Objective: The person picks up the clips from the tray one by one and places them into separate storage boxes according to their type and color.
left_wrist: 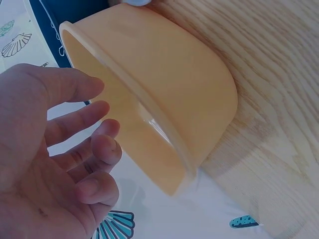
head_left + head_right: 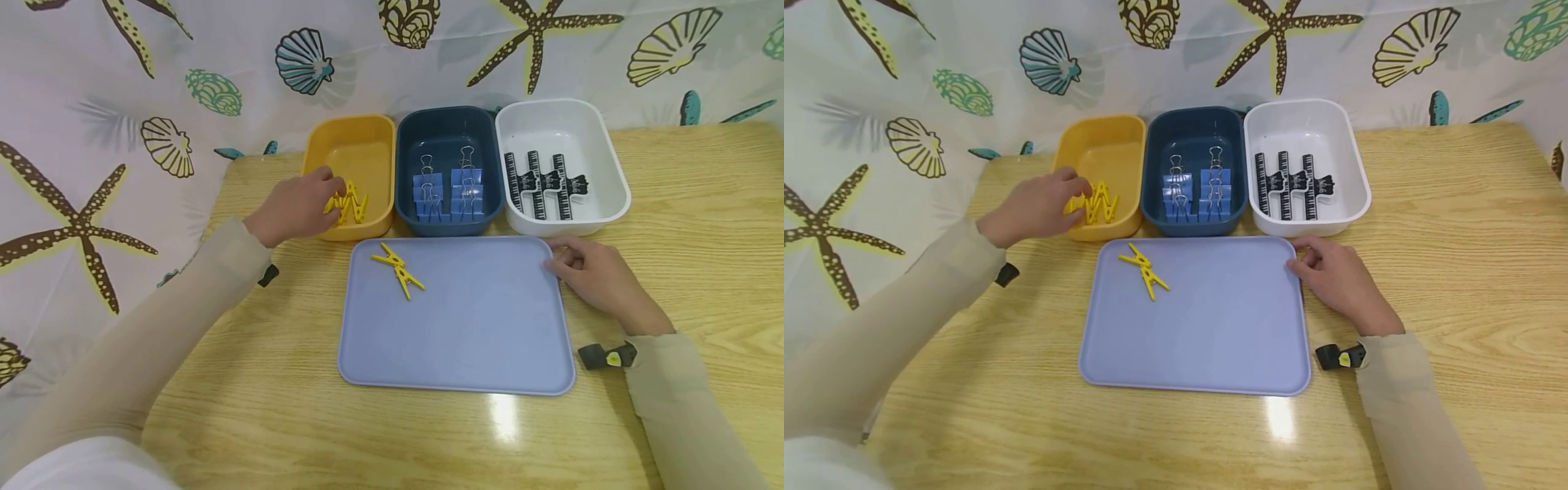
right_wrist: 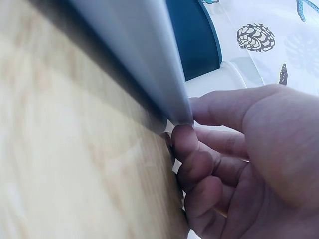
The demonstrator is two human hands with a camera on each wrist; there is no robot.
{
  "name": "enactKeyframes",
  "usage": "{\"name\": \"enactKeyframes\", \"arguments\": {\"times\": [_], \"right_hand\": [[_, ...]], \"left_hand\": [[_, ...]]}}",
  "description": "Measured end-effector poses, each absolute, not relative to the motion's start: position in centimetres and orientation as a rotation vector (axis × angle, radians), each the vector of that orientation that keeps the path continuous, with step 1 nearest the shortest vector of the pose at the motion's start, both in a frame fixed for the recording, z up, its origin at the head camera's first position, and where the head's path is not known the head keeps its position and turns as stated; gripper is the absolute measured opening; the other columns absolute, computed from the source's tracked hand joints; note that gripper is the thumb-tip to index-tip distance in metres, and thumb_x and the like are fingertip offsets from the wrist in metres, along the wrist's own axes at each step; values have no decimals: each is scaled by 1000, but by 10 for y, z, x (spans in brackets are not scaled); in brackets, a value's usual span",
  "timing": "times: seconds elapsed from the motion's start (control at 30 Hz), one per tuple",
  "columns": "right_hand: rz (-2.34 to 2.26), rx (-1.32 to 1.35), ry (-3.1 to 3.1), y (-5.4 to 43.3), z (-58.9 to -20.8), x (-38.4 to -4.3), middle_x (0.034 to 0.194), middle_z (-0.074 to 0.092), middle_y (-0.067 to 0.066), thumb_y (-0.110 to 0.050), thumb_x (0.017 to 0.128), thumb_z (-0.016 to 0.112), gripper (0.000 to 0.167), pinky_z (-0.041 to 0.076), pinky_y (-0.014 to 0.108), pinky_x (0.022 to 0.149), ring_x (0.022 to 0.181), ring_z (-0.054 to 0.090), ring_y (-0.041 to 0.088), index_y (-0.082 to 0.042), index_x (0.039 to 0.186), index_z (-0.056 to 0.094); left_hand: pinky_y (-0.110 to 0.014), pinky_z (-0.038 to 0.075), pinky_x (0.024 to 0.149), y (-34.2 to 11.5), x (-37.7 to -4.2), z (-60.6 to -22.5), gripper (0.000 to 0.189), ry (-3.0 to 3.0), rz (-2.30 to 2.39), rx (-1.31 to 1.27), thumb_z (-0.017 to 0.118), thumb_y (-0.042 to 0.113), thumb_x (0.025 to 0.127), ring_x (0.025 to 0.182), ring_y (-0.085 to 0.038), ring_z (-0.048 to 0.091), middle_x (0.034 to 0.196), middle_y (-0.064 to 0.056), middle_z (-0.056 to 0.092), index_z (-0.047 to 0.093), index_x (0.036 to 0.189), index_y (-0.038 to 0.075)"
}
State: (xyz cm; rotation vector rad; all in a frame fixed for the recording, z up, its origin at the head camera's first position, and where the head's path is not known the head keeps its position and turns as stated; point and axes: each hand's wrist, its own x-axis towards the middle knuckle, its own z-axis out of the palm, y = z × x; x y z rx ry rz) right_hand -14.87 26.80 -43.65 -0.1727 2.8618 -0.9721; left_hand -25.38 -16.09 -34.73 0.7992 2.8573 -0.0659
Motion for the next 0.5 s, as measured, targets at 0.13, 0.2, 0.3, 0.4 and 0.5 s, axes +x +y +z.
{"name": "enactKeyframes", "arguments": {"times": [0.13, 0.2, 0.3, 0.4, 0.5], "right_hand": [[-975, -177, 2863, 268, -436, -149, 86, 70, 10, -25, 93, 63, 34, 39, 22, 60, 64, 51, 6, -5, 120, 62], [-977, -178, 2862, 268, -436, -148, 86, 70, 10, -25, 93, 63, 34, 39, 22, 60, 64, 51, 6, -5, 120, 62], [-980, -180, 2860, 268, -437, -148, 86, 70, 10, -25, 93, 63, 34, 39, 22, 60, 64, 51, 6, -5, 121, 62], [-985, -183, 2861, 268, -437, -148, 86, 70, 10, -25, 93, 63, 34, 39, 21, 60, 64, 50, 5, -4, 120, 62], [-988, -184, 2862, 268, -437, -148, 86, 70, 10, -25, 93, 63, 34, 39, 21, 59, 64, 50, 5, -4, 120, 62]], "left_hand": [[-33, 45, 57, -159, -250, -347, 31, 2864, -70, 814, 58, 23, 91, 61, -24, 50, 107, -10, 55, 60, 118, 8], [-33, 45, 57, -158, -247, -346, 30, 2866, -71, 830, 59, 23, 91, 62, -23, 51, 106, -10, 55, 60, 117, 8], [-33, 45, 56, -157, -244, -346, 27, 2871, -62, 860, 59, 22, 91, 62, -22, 50, 104, -9, 55, 60, 114, 8], [-32, 45, 55, -156, -241, -346, 26, 2882, -52, 890, 60, 22, 90, 61, -22, 50, 102, -9, 56, 61, 112, 8], [-32, 44, 55, -156, -238, -347, 25, 2893, -46, 907, 60, 23, 90, 63, -21, 50, 100, -8, 56, 61, 110, 9]]}}
